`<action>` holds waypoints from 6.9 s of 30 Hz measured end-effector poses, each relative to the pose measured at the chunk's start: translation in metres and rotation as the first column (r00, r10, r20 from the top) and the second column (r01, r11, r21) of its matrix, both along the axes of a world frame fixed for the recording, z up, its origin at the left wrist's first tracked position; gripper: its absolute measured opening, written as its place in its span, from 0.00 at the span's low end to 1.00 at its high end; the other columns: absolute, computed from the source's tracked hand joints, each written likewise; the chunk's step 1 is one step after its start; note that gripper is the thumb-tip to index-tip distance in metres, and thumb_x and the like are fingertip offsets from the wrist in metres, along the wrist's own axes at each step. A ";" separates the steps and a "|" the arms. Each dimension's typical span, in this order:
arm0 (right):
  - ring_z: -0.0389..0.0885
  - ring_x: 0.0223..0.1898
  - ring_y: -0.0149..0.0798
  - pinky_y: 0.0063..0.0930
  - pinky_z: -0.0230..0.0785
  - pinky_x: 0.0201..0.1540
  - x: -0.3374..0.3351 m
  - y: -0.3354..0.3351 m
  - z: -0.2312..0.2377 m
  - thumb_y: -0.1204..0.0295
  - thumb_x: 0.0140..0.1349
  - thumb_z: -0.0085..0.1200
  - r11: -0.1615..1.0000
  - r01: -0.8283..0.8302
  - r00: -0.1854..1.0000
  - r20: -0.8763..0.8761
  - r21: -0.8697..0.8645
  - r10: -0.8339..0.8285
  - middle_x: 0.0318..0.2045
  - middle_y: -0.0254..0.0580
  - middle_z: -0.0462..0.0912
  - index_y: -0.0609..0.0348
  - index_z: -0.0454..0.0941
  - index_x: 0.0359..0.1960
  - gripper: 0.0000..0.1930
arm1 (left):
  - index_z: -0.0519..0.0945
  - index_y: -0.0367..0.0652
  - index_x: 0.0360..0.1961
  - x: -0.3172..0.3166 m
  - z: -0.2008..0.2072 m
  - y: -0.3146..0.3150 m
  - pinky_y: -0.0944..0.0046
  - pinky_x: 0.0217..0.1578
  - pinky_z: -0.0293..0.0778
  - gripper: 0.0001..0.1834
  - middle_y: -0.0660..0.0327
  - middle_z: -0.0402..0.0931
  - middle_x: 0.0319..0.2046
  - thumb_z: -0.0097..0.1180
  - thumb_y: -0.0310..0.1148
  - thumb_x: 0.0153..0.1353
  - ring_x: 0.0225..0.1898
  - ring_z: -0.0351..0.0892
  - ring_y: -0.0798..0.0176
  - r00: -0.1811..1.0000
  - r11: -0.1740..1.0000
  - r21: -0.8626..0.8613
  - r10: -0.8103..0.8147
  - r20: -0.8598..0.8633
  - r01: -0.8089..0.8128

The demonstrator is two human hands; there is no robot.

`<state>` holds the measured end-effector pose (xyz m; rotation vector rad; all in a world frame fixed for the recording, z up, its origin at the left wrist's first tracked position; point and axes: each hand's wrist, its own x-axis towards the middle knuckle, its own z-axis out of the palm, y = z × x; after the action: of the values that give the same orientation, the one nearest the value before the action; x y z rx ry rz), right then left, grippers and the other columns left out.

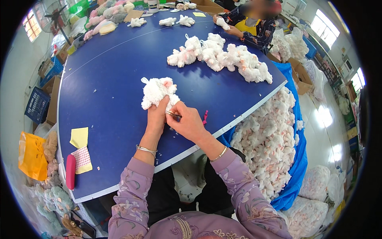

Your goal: The person trims the fur on small white plush toys using scissors. They pick up each toy, snip stray fibers, and place the finished items on a blue table. The process is repeated for multiple toys throughout the clip.

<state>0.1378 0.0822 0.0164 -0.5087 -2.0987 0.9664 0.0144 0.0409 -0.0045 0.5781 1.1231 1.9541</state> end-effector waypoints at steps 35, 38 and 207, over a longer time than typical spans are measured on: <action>0.72 0.24 0.32 0.25 0.66 0.30 0.087 0.219 0.039 0.59 0.58 0.58 0.852 0.428 0.858 -0.162 -0.301 -0.488 0.53 0.55 0.77 0.60 0.75 0.54 0.25 | 0.75 0.41 0.34 0.012 0.003 0.004 0.75 0.19 0.61 0.11 0.69 0.69 0.19 0.48 0.37 0.70 0.18 0.65 0.78 0.881 0.934 -0.234 -0.338 -0.332 0.271; 0.77 0.52 0.52 0.39 0.67 0.56 0.045 0.237 0.012 0.58 0.53 0.61 0.802 0.547 0.824 0.015 0.238 -0.567 0.49 0.58 0.77 0.62 0.73 0.56 0.30 | 0.74 0.41 0.33 0.010 0.005 0.001 0.75 0.20 0.62 0.11 0.69 0.69 0.19 0.49 0.36 0.69 0.18 0.65 0.78 0.885 0.936 -0.242 -0.328 -0.330 0.256; 0.78 0.49 0.60 0.46 0.70 0.52 0.147 0.238 -0.023 0.63 0.56 0.56 0.477 0.783 0.416 0.234 0.400 -0.879 0.46 0.61 0.80 0.65 0.75 0.52 0.24 | 0.75 0.39 0.46 0.004 0.008 -0.004 0.76 0.24 0.66 0.12 0.62 0.76 0.25 0.45 0.35 0.71 0.22 0.69 0.74 0.817 0.811 -0.193 -0.572 -0.068 0.552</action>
<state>0.2853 0.3205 -0.0064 -1.5782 -1.8292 -0.0238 0.0189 0.0367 0.0036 0.8418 1.0247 1.3103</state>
